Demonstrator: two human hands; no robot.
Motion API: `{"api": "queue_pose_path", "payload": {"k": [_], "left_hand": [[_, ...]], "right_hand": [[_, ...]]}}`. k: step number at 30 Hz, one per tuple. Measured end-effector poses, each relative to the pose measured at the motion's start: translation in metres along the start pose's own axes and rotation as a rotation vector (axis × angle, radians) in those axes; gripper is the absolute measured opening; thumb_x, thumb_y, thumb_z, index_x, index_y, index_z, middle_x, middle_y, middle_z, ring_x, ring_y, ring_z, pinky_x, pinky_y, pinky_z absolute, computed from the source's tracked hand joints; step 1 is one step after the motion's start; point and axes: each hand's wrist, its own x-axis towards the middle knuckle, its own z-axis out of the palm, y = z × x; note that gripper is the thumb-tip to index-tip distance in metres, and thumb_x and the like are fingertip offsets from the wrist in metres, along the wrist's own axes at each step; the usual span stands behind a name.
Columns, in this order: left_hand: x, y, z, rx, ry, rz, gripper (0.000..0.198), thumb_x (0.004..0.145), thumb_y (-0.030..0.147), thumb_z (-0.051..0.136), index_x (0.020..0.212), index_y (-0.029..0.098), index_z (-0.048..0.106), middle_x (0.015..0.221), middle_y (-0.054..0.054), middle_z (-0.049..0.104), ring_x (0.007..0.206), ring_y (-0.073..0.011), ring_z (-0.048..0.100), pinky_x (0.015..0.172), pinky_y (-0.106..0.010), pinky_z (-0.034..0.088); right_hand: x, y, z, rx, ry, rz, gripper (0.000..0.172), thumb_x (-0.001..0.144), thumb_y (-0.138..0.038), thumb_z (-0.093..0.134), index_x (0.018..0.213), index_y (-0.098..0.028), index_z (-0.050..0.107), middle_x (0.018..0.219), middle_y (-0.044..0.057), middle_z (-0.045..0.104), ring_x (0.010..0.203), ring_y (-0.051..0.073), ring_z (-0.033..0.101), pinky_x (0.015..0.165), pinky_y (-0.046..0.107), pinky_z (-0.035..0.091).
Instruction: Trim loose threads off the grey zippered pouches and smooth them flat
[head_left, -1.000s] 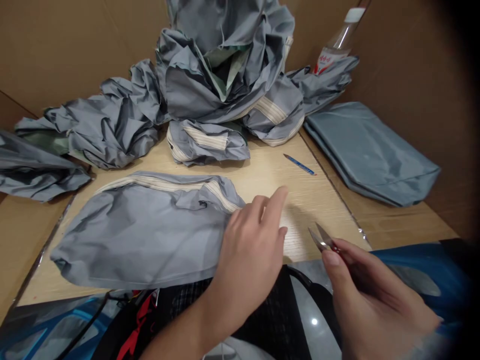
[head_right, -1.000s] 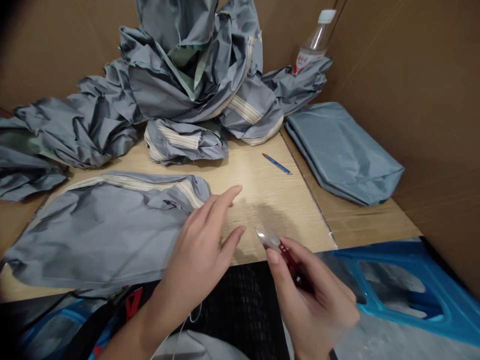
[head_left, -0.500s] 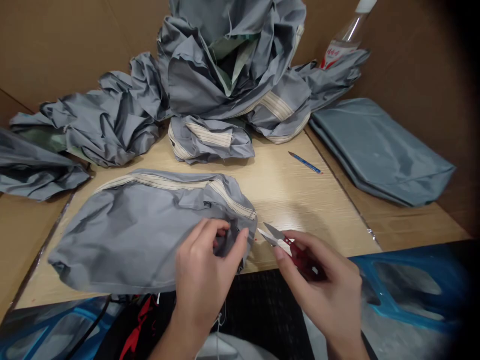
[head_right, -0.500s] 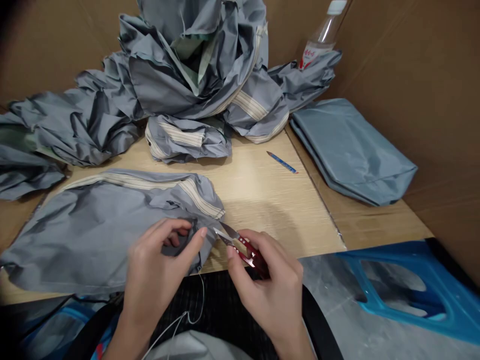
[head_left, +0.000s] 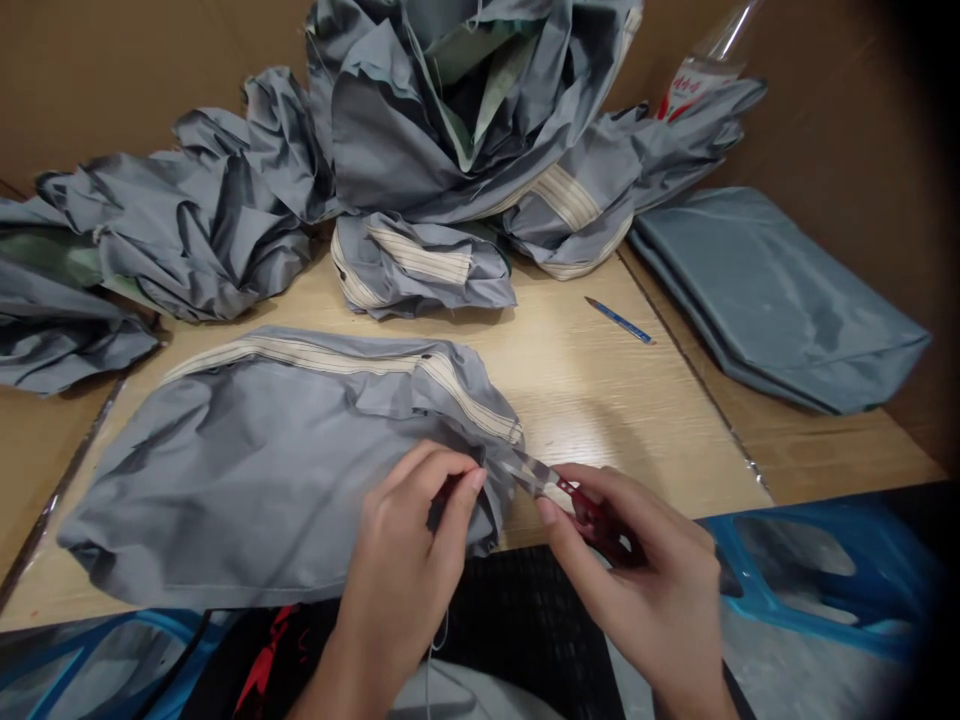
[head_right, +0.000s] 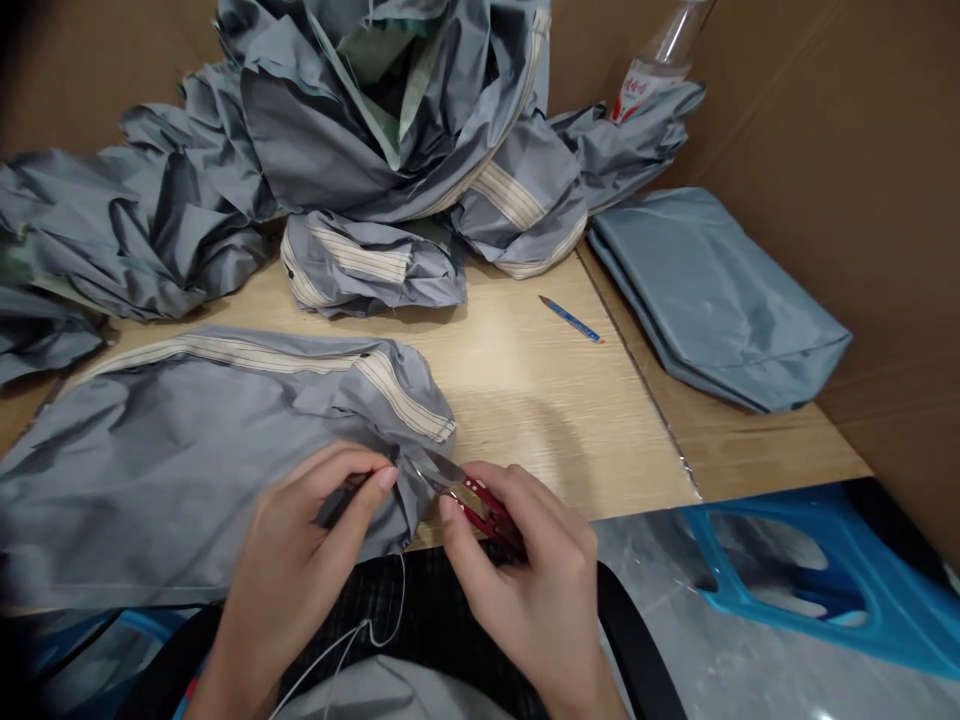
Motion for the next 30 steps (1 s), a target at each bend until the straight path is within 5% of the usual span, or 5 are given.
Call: {"api": "queue_pose_path", "payload": {"k": [6,20,30], "left_hand": [[-0.001,-0.003,-0.005,-0.025,-0.048,-0.010,0.012,0.092,0.015,0.053,0.084,0.020,0.061,0.082,0.004,0.063,0.077,-0.0062,0.060,0.072,-0.016,0.044],[0.000,-0.005,-0.006,-0.039,-0.062,-0.062,0.014,0.093,0.020,0.052,0.083,0.021,0.061,0.080,0.004,0.063,0.076,-0.0076,0.059,0.069,-0.019,0.045],[-0.001,-0.003,-0.005,-0.053,-0.018,-0.039,0.008,0.081,0.013,0.062,0.079,0.021,0.062,0.079,0.004,0.063,0.070,-0.0070,0.060,0.065,-0.017,0.048]], "right_hand": [[-0.004,-0.002,-0.005,-0.036,-0.055,-0.059,0.028,0.080,-0.013,0.068,0.106,-0.018,0.062,0.080,0.000,0.064,0.064,0.009,0.061,0.055,0.018,0.052],[-0.003,-0.010,-0.006,-0.184,-0.083,-0.284,0.027,0.084,-0.004,0.065,0.110,-0.011,0.063,0.072,0.000,0.063,0.056,0.007,0.059,0.049,0.018,0.048],[-0.001,-0.013,-0.007,-0.268,-0.090,-0.338,0.028,0.083,-0.003,0.065,0.110,-0.010,0.064,0.076,0.002,0.068,0.059,0.008,0.062,0.055,0.020,0.051]]}}
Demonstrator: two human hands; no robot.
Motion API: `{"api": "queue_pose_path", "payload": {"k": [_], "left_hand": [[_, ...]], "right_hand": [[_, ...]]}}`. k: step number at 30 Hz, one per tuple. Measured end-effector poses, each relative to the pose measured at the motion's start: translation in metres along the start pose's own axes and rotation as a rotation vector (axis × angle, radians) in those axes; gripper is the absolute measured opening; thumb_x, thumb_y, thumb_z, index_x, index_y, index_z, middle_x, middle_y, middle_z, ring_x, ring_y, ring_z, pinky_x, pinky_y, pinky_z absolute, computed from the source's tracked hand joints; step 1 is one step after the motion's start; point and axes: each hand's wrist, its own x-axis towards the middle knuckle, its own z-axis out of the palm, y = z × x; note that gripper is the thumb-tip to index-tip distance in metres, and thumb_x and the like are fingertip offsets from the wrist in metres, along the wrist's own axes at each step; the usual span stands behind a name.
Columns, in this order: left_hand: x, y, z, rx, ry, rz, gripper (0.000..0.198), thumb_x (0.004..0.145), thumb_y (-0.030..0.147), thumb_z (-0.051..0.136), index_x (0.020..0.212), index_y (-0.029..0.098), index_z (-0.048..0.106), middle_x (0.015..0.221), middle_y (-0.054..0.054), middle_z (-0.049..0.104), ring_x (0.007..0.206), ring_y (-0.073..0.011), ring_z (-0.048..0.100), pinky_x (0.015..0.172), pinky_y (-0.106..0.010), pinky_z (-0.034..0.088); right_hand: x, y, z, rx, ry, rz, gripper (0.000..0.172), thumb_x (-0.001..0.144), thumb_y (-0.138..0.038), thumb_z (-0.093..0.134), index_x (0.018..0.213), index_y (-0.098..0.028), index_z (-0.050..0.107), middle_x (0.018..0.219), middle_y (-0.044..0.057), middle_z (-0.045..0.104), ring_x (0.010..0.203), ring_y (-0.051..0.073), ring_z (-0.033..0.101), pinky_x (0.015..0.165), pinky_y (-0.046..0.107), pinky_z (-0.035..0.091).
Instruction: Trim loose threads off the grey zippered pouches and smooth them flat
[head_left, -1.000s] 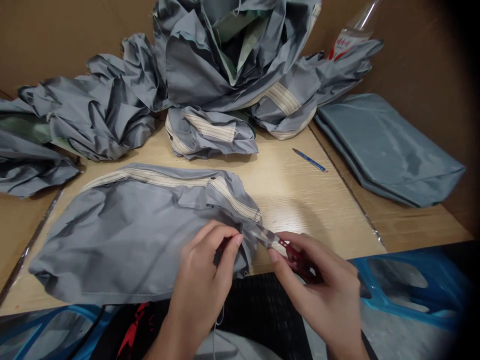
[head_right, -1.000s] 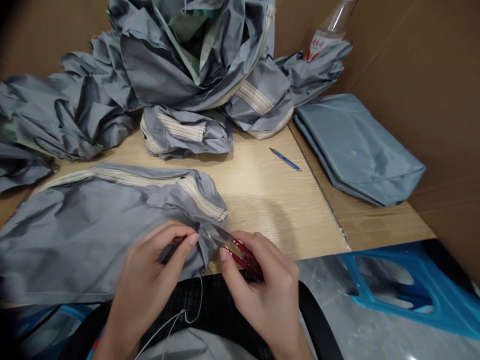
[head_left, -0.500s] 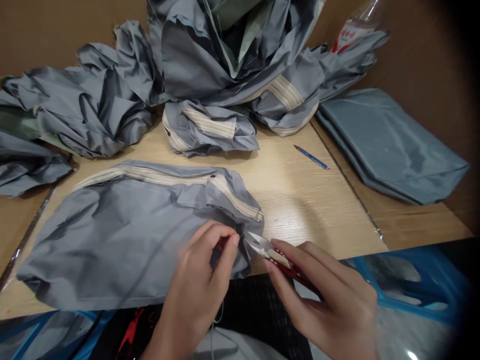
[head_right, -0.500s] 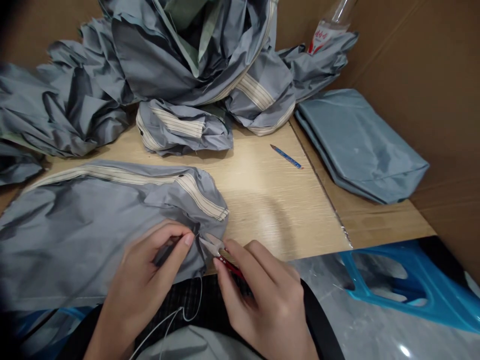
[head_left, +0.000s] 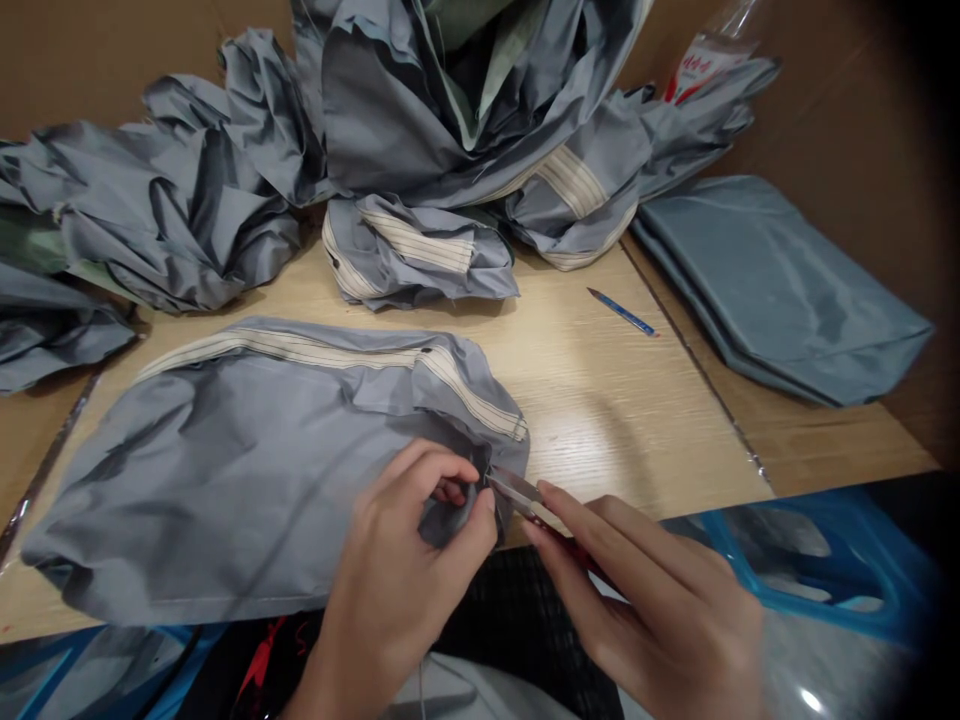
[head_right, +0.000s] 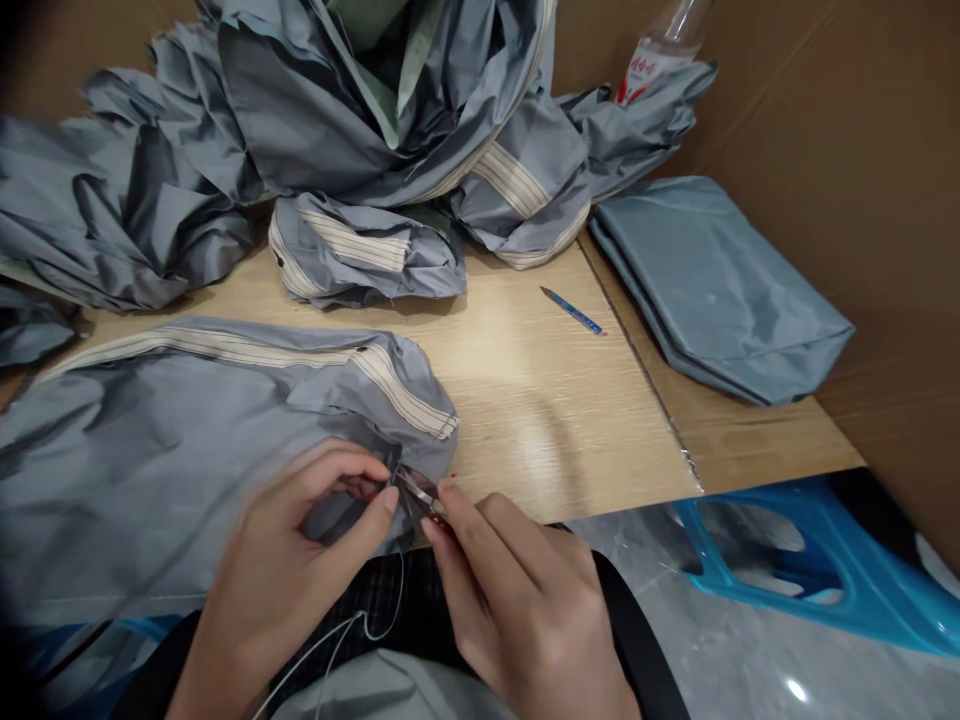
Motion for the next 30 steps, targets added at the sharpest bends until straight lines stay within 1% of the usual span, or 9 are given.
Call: {"api": "queue_pose_path", "payload": {"k": [5,9,12,17,20,28,30], "left_hand": [[0.0007,-0.0027,0.0007,0.015,-0.001,0.054,0.013,0.084,0.009,0.059,0.078,0.020,0.063,0.080,0.004,0.064,0.072,-0.0059,0.062,0.066,-0.015,0.048],[0.0011,-0.0039,0.0016,0.006,0.004,0.051,0.013,0.084,0.009,0.059,0.079,0.020,0.063,0.081,0.003,0.064,0.073,-0.0066,0.062,0.066,-0.015,0.048],[0.0003,-0.0034,0.0011,-0.001,0.001,0.047,0.013,0.084,0.009,0.059,0.078,0.020,0.062,0.079,0.003,0.063,0.071,-0.0065,0.061,0.065,-0.016,0.048],[0.0002,-0.0016,0.0003,-0.012,0.010,0.039,0.014,0.083,0.008,0.059,0.076,0.019,0.061,0.077,0.004,0.063,0.070,-0.0059,0.061,0.064,-0.014,0.047],[0.0021,-0.0015,0.0011,-0.006,0.006,0.028,0.014,0.083,0.007,0.058,0.075,0.019,0.061,0.077,0.004,0.063,0.069,-0.0059,0.060,0.064,-0.015,0.047],[0.0023,-0.0009,0.0006,0.000,-0.001,0.022,0.014,0.082,0.006,0.058,0.075,0.018,0.060,0.077,0.004,0.063,0.070,-0.0058,0.061,0.064,-0.014,0.047],[0.0013,-0.0008,0.0003,0.002,-0.004,0.019,0.015,0.082,0.006,0.057,0.074,0.018,0.060,0.077,0.004,0.063,0.070,-0.0057,0.061,0.064,-0.014,0.046]], "right_hand": [[0.0030,0.0003,0.0017,-0.042,-0.002,-0.022,0.025,0.086,-0.006,0.064,0.110,-0.011,0.064,0.075,0.001,0.068,0.055,0.009,0.062,0.051,0.022,0.049],[0.0038,-0.0003,0.0022,-0.068,0.012,-0.019,0.023,0.087,-0.008,0.063,0.109,-0.014,0.066,0.072,0.000,0.067,0.052,0.008,0.060,0.048,0.022,0.046],[0.0045,-0.0010,0.0020,-0.068,0.017,-0.025,0.024,0.086,-0.006,0.063,0.108,-0.014,0.066,0.071,-0.001,0.067,0.051,0.007,0.060,0.048,0.022,0.047],[0.0058,-0.0014,0.0004,-0.081,0.009,-0.038,0.024,0.087,-0.005,0.063,0.109,-0.014,0.065,0.072,-0.001,0.067,0.052,0.007,0.059,0.049,0.023,0.046],[0.0065,-0.0021,0.0004,-0.078,-0.002,-0.042,0.022,0.087,-0.005,0.063,0.108,-0.011,0.064,0.073,0.001,0.067,0.054,0.008,0.060,0.050,0.023,0.046],[0.0074,-0.0022,0.0028,-0.086,-0.005,-0.049,0.021,0.087,-0.005,0.064,0.107,-0.011,0.065,0.072,0.000,0.067,0.052,0.008,0.060,0.049,0.024,0.045],[0.0072,-0.0020,0.0025,-0.092,0.010,-0.056,0.021,0.085,-0.004,0.065,0.105,-0.010,0.065,0.071,0.000,0.067,0.051,0.007,0.059,0.048,0.024,0.045]]}}
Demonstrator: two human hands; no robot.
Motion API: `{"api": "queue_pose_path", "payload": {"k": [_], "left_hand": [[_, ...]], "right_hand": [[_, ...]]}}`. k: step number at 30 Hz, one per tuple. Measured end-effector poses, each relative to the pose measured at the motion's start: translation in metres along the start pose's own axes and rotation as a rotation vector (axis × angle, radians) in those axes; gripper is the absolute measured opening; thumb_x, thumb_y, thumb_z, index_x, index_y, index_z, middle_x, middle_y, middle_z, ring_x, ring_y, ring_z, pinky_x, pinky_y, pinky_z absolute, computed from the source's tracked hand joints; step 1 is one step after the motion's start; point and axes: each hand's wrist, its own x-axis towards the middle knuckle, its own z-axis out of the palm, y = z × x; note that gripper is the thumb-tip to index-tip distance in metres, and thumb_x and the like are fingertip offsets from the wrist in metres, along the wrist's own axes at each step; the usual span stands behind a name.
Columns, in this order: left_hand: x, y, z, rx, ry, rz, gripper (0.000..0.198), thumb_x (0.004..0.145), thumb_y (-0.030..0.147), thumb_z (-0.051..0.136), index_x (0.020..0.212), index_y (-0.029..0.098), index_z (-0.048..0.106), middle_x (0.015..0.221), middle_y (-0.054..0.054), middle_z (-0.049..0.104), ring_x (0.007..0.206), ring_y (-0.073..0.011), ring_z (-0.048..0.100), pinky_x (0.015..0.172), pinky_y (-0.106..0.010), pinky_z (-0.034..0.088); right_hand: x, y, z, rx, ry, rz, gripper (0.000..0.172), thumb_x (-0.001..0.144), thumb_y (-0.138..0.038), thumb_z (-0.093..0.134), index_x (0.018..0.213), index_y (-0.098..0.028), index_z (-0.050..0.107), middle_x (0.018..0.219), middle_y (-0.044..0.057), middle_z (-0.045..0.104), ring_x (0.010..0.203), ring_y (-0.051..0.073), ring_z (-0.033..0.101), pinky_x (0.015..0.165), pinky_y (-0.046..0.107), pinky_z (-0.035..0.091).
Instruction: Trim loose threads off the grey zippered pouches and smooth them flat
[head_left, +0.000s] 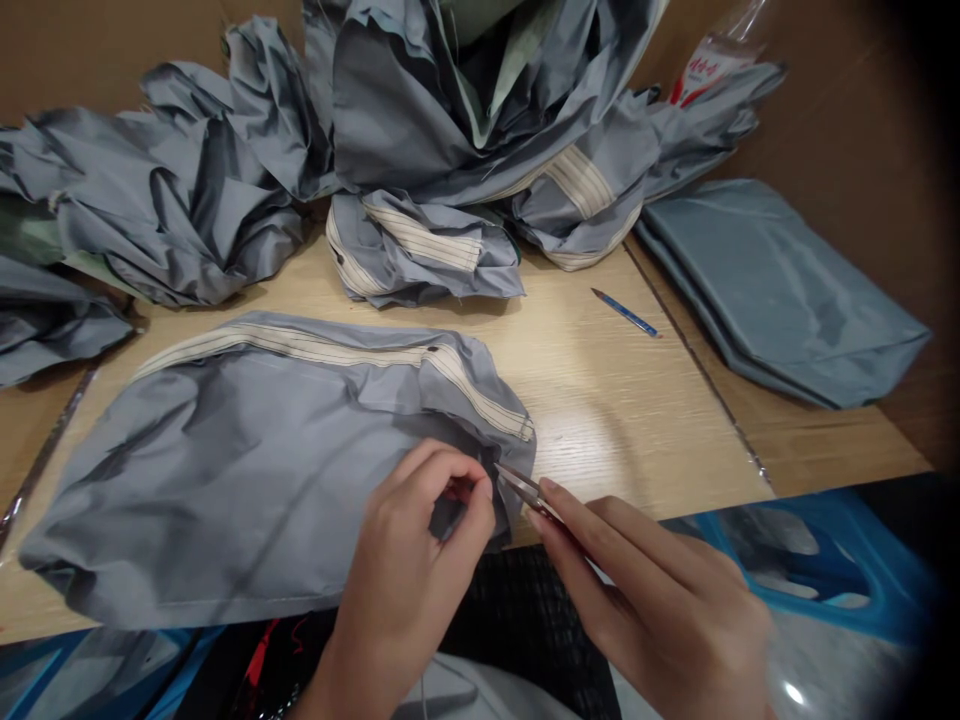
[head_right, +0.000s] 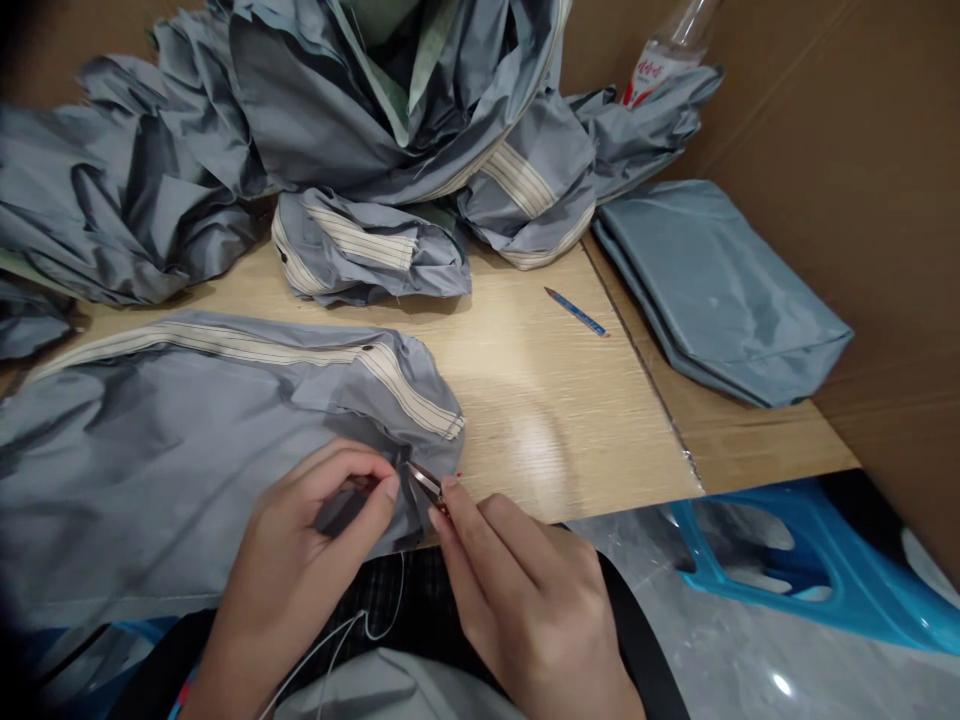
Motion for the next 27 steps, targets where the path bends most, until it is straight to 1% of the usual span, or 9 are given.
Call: {"api": "queue_pose_path", "payload": {"k": [4,7,10,13,15,18,22,24,27], "left_hand": [[0.000,-0.001,0.000,0.003,0.009,-0.003,0.014,0.083,0.007,0.057,0.075,0.019,0.060,0.077,0.004,0.062,0.070,-0.0054,0.060,0.065,-0.014,0.046],[0.000,-0.001,0.000,0.007,0.002,-0.012,0.015,0.082,0.008,0.057,0.073,0.019,0.060,0.076,0.004,0.062,0.070,-0.0053,0.060,0.064,-0.014,0.046],[-0.001,-0.001,0.001,0.018,0.015,-0.025,0.012,0.082,0.010,0.057,0.075,0.019,0.060,0.075,0.004,0.062,0.069,-0.0055,0.060,0.065,-0.014,0.046],[-0.002,-0.002,0.005,0.033,0.056,-0.028,0.005,0.080,0.015,0.062,0.081,0.020,0.062,0.075,0.005,0.062,0.068,-0.0060,0.060,0.065,-0.015,0.047],[-0.003,-0.002,0.008,0.055,0.082,-0.024,0.008,0.077,0.018,0.068,0.082,0.020,0.062,0.072,0.005,0.061,0.065,-0.0063,0.059,0.063,-0.015,0.047],[-0.002,-0.002,0.011,0.095,0.110,-0.007,0.012,0.074,0.020,0.073,0.081,0.019,0.064,0.072,0.004,0.060,0.064,-0.0063,0.058,0.062,-0.015,0.047],[-0.001,-0.003,0.013,0.086,0.105,0.021,0.001,0.081,0.018,0.068,0.081,0.018,0.066,0.075,0.004,0.063,0.066,-0.0049,0.060,0.063,-0.013,0.047],[-0.001,-0.004,0.014,0.075,0.102,0.035,0.004,0.083,0.016,0.064,0.081,0.019,0.067,0.076,0.004,0.064,0.067,-0.0041,0.061,0.064,-0.012,0.047],[0.000,-0.004,0.015,0.073,0.117,0.055,0.007,0.082,0.013,0.064,0.080,0.019,0.067,0.074,0.005,0.063,0.064,-0.0033,0.060,0.063,-0.011,0.047]], "right_hand": [[-0.003,0.000,0.000,0.022,-0.003,0.024,0.021,0.086,-0.005,0.064,0.106,-0.012,0.065,0.072,-0.001,0.066,0.053,0.007,0.060,0.050,0.022,0.045],[-0.007,0.002,0.001,0.095,0.010,0.132,0.022,0.086,-0.009,0.067,0.107,-0.013,0.065,0.073,-0.002,0.064,0.057,0.005,0.058,0.053,0.018,0.046],[-0.011,0.006,0.003,0.136,0.064,0.224,0.022,0.085,-0.009,0.069,0.107,-0.012,0.066,0.070,-0.002,0.060,0.058,0.003,0.053,0.055,0.015,0.045],[-0.014,0.010,0.004,0.153,0.120,0.274,0.022,0.084,-0.007,0.069,0.105,-0.011,0.067,0.067,-0.003,0.056,0.056,0.002,0.048,0.055,0.013,0.043],[-0.017,0.012,0.004,0.169,0.128,0.293,0.023,0.083,-0.007,0.069,0.106,-0.011,0.067,0.067,-0.003,0.056,0.056,0.002,0.048,0.054,0.013,0.043],[-0.021,0.016,0.007,0.199,0.109,0.289,0.025,0.083,-0.007,0.069,0.108,-0.012,0.067,0.070,-0.002,0.058,0.057,0.002,0.050,0.055,0.014,0.045],[-0.026,0.019,0.015,0.236,0.109,0.247,0.025,0.084,-0.007,0.069,0.109,-0.010,0.066,0.071,-0.001,0.060,0.059,0.003,0.054,0.057,0.014,0.048],[-0.028,0.020,0.019,0.237,0.109,0.219,0.028,0.083,-0.005,0.069,0.111,-0.010,0.066,0.072,0.000,0.062,0.059,0.004,0.056,0.057,0.015,0.048],[-0.031,0.023,0.027,0.220,0.119,0.185,0.032,0.083,-0.003,0.069,0.114,-0.010,0.065,0.074,0.001,0.065,0.061,0.006,0.059,0.057,0.017,0.050]]}}
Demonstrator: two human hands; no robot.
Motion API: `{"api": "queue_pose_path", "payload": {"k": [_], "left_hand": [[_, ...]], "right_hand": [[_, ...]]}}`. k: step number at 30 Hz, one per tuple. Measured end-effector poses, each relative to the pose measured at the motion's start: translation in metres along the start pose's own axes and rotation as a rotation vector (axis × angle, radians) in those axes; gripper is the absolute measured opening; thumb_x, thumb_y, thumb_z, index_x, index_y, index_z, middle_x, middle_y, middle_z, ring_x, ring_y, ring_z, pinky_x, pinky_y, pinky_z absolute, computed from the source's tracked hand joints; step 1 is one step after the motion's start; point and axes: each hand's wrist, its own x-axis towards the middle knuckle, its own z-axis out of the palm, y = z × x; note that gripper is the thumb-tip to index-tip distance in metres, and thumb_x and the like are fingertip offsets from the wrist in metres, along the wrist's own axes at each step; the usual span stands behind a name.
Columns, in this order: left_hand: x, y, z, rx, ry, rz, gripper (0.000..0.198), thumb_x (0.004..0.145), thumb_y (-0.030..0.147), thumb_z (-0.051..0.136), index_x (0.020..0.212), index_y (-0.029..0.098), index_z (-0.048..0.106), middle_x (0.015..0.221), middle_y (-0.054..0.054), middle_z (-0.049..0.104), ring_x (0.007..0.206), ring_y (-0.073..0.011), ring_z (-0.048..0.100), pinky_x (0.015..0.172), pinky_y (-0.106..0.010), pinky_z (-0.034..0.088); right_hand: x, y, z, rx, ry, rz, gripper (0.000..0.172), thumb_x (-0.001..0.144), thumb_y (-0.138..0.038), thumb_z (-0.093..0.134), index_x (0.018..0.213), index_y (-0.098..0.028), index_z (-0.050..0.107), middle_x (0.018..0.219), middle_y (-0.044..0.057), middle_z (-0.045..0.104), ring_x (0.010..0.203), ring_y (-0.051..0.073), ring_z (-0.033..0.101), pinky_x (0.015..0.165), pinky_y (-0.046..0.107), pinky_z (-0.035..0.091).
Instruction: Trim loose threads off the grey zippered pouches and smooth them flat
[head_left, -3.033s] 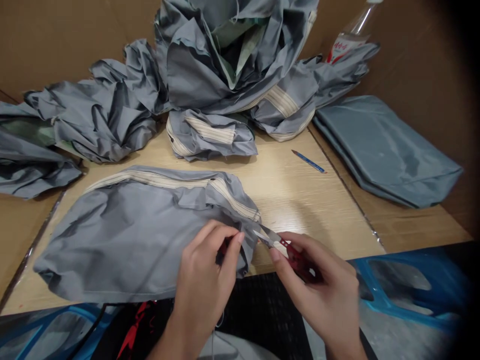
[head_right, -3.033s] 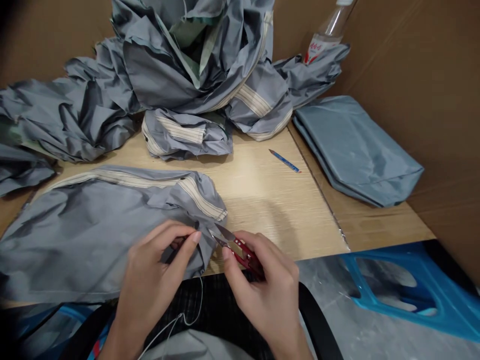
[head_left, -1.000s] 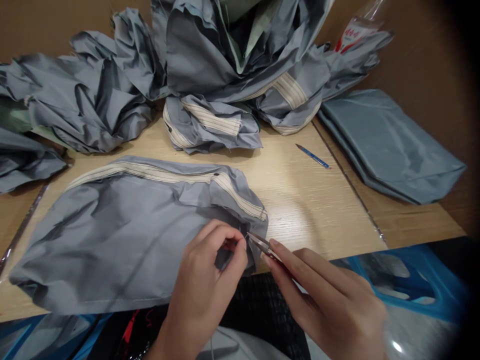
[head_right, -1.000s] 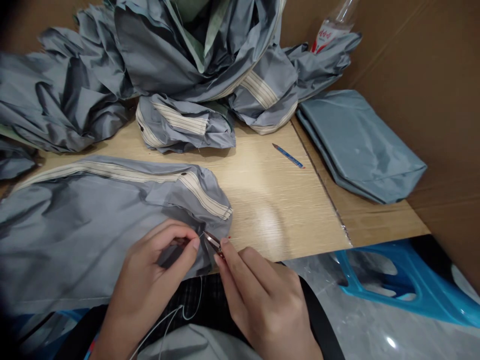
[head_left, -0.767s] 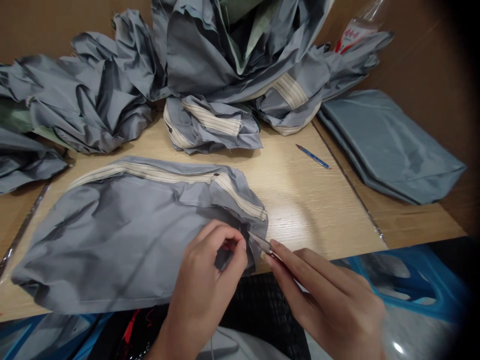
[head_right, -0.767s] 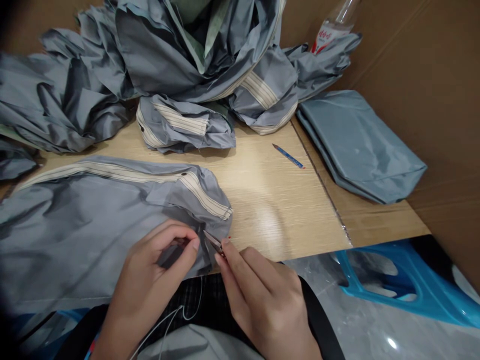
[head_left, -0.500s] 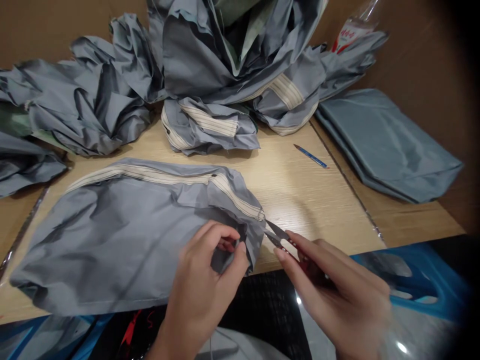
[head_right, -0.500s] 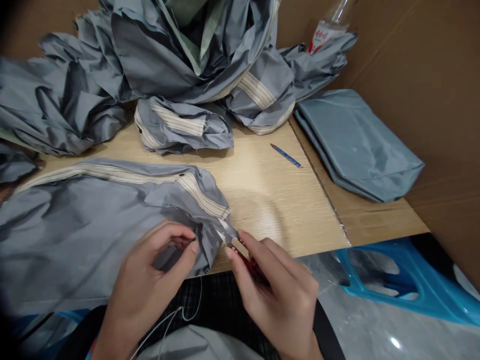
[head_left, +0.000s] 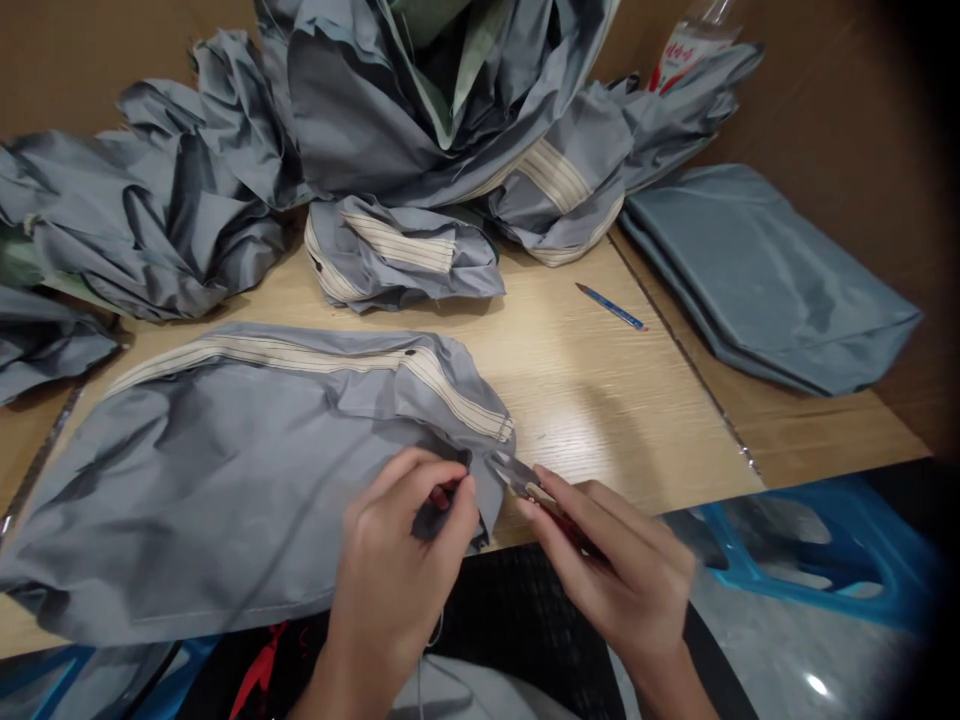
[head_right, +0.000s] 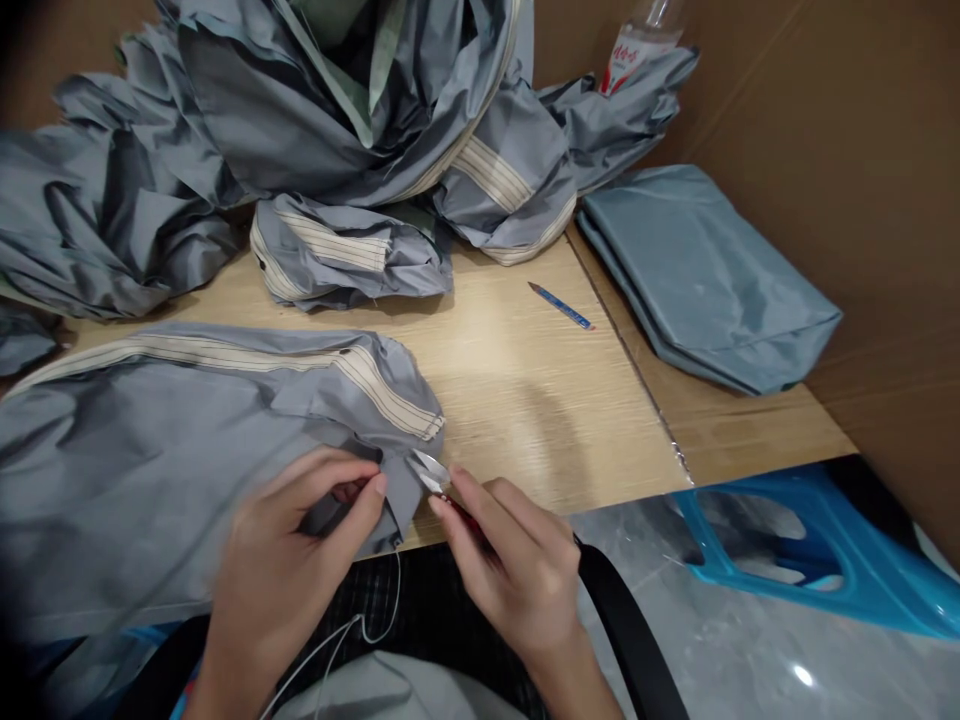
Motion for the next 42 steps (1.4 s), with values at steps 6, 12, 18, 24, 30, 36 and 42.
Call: {"api": "queue_pose_path", "payload": {"k": [6,12,18,24,30,36,42], "left_hand": [[-0.003,0.000,-0.001,-0.020,0.008,-0.019,0.011,0.082,0.012,0.064,0.079,0.022,0.065,0.074,0.007,0.063,0.066,-0.0030,0.060,0.063,-0.010,0.046],[-0.003,0.001,-0.002,-0.059,-0.016,-0.056,0.009,0.084,0.015,0.064,0.079,0.022,0.064,0.076,0.006,0.064,0.069,-0.0045,0.061,0.065,-0.010,0.047],[-0.003,0.001,-0.003,-0.056,-0.023,-0.078,0.009,0.084,0.016,0.064,0.079,0.023,0.065,0.077,0.005,0.065,0.070,-0.0055,0.062,0.064,-0.011,0.049],[-0.003,0.001,-0.004,-0.067,-0.030,-0.080,0.008,0.084,0.016,0.064,0.078,0.022,0.065,0.077,0.004,0.066,0.068,-0.0068,0.062,0.062,-0.013,0.049],[-0.002,0.002,-0.004,-0.058,-0.031,-0.075,0.008,0.084,0.015,0.063,0.079,0.021,0.065,0.077,0.003,0.065,0.069,-0.0071,0.062,0.062,-0.014,0.050],[-0.002,0.002,-0.005,-0.070,-0.036,-0.075,0.009,0.085,0.015,0.063,0.079,0.022,0.065,0.077,0.004,0.065,0.069,-0.0062,0.062,0.063,-0.013,0.049],[-0.003,0.002,-0.005,-0.072,-0.033,-0.078,0.008,0.084,0.015,0.064,0.080,0.023,0.065,0.079,0.005,0.066,0.071,-0.0058,0.062,0.064,-0.012,0.049]], "right_hand": [[-0.006,0.006,0.009,0.002,0.080,-0.039,0.038,0.082,-0.001,0.069,0.119,-0.012,0.063,0.081,0.004,0.070,0.063,0.008,0.062,0.058,0.020,0.053],[-0.006,0.007,0.014,0.045,0.096,-0.028,0.042,0.083,-0.002,0.068,0.123,-0.016,0.063,0.084,0.004,0.071,0.066,0.009,0.065,0.060,0.021,0.055],[-0.006,0.009,0.016,0.059,0.105,-0.018,0.044,0.084,-0.004,0.068,0.125,-0.018,0.062,0.083,0.003,0.071,0.064,0.009,0.064,0.057,0.021,0.055],[-0.006,0.009,0.015,0.103,0.115,-0.003,0.043,0.081,0.000,0.069,0.121,-0.014,0.063,0.083,0.004,0.070,0.065,0.009,0.063,0.057,0.021,0.054],[-0.006,0.010,0.016,0.103,0.092,0.012,0.046,0.082,0.001,0.068,0.124,-0.017,0.063,0.083,0.003,0.070,0.065,0.010,0.063,0.058,0.022,0.054],[-0.006,0.010,0.015,0.106,0.094,0.007,0.049,0.082,0.000,0.068,0.126,-0.019,0.063,0.085,0.003,0.071,0.066,0.010,0.065,0.059,0.022,0.055],[-0.005,0.010,0.016,0.097,0.083,0.003,0.045,0.080,0.002,0.068,0.121,-0.016,0.064,0.084,0.003,0.070,0.066,0.010,0.064,0.059,0.021,0.053]]}}
